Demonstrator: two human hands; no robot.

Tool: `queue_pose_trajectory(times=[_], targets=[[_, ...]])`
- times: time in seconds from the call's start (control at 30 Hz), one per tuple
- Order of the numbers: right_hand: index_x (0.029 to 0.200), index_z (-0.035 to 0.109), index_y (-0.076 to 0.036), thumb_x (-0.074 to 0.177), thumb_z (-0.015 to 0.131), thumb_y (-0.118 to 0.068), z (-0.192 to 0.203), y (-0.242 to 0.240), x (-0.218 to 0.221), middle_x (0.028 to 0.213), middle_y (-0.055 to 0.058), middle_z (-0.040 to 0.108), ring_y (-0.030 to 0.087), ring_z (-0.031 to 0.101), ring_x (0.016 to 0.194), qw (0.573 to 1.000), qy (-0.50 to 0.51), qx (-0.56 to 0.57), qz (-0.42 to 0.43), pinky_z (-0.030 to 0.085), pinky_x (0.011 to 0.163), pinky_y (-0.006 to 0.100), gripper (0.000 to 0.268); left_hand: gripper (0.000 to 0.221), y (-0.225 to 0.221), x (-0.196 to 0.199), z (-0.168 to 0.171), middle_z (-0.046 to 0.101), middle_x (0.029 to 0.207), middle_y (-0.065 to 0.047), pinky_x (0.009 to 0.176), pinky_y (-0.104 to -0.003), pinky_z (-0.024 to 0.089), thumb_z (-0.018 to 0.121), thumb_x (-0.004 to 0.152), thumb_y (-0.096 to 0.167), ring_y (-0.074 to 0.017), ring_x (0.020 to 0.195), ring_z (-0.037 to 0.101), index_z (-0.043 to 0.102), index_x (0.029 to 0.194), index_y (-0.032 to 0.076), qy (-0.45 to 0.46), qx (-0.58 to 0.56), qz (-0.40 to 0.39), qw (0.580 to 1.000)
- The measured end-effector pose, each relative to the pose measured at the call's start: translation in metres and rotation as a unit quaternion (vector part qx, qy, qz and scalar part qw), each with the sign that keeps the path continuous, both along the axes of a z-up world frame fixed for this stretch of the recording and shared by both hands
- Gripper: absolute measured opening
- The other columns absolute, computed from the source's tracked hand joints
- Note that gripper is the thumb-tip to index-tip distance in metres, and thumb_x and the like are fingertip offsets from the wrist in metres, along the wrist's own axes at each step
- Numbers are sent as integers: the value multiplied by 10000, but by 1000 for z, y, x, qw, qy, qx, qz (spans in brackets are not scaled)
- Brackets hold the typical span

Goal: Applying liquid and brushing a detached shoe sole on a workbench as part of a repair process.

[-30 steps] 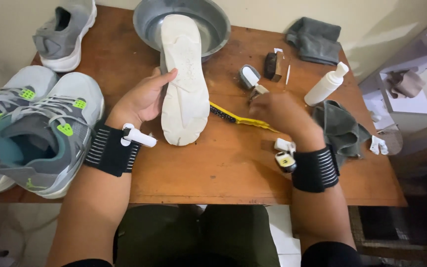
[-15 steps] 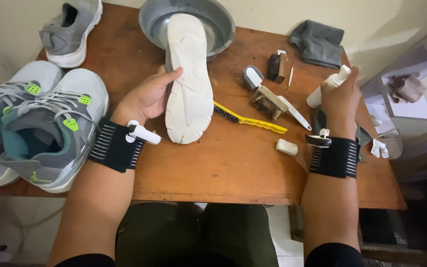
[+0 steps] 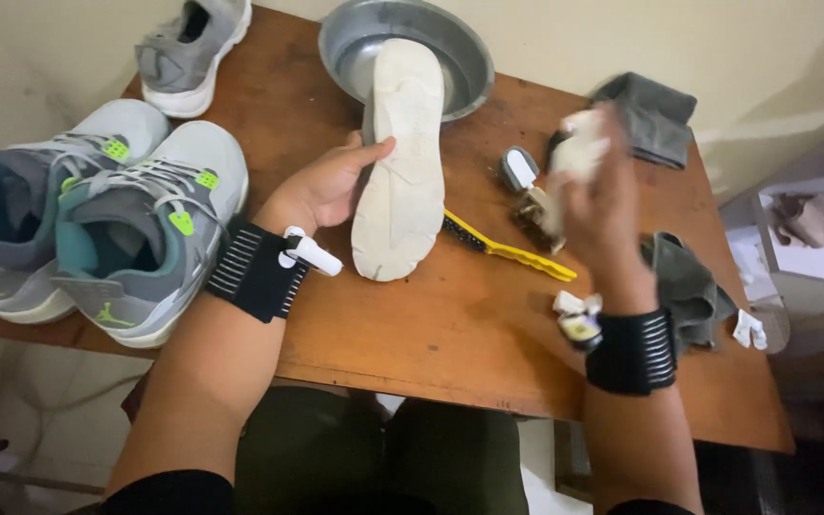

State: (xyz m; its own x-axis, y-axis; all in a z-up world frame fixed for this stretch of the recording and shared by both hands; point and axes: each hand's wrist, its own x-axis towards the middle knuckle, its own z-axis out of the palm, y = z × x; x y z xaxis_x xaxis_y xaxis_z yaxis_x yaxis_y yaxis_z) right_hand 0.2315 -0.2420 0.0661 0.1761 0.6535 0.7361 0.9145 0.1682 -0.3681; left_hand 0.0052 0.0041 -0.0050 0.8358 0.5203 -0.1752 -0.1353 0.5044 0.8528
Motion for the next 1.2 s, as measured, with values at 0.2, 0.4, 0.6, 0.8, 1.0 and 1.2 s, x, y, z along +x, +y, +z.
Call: queue_pose_trajectory(times=[0.2, 0.4, 0.6, 0.8, 1.0, 1.2], targets=[[1514, 505, -200, 891, 707, -267, 0, 29, -81, 1205, 165, 596, 440, 642, 1070, 978, -89, -173, 80, 543, 892, 527, 658, 1047, -5, -3, 11, 320, 1558, -241, 974, -671, 478, 711, 946, 377, -415, 1336, 519, -67, 1608, 150, 31, 1, -20, 999], [1547, 436, -317, 965, 613, -332, 14, 45, -114, 1138, 120, 558, 383, 690, 768, 940, -173, -292, 32, 616, 704, 465, 608, 1096, -6, -5, 13, 282, 1572, -280, 988, -678, 475, 715, 940, 378, -464, 1358, 490, -131, 1604, 166, 27, -5, -19, 999], [1534, 468, -285, 949, 634, -273, 17, 57, -122, 1123, 146, 581, 369, 719, 716, 919, -236, -314, 26, 627, 660, 433, 608, 882, 3, 1, 1, 523, 1336, -208, 919, -636, 551, 737, 925, 354, -393, 1166, 642, 147, 1560, 196, 18, -9, -26, 999], [1543, 454, -200, 978, 611, -252, 26, 55, -125, 1135, 183, 596, 334, 714, 698, 923, -225, -313, 26, 610, 613, 408, 588, 521, -1, -1, 4, 552, 1094, -69, 873, -548, 599, 733, 924, 345, -294, 1028, 682, 376, 1280, 215, 2, 0, -13, 1000], [1531, 479, -265, 980, 630, -307, 38, 46, -122, 1147, 129, 606, 238, 705, 717, 886, -338, -316, -35, 587, 586, 328, 572, 617, -2, -1, 7, 548, 1204, -143, 901, -610, 564, 710, 934, 342, -342, 1122, 646, 312, 1383, 199, 15, 8, -13, 1000], [1385, 649, -397, 924, 689, -446, 18, 37, -88, 1065, 40, 661, 245, 720, 702, 891, -410, -151, -126, 570, 652, 354, 465, 731, 4, 6, -6, 513, 1295, -188, 915, -643, 537, 730, 939, 390, -380, 1200, 604, 261, 1454, 167, 21, 13, -26, 999]])
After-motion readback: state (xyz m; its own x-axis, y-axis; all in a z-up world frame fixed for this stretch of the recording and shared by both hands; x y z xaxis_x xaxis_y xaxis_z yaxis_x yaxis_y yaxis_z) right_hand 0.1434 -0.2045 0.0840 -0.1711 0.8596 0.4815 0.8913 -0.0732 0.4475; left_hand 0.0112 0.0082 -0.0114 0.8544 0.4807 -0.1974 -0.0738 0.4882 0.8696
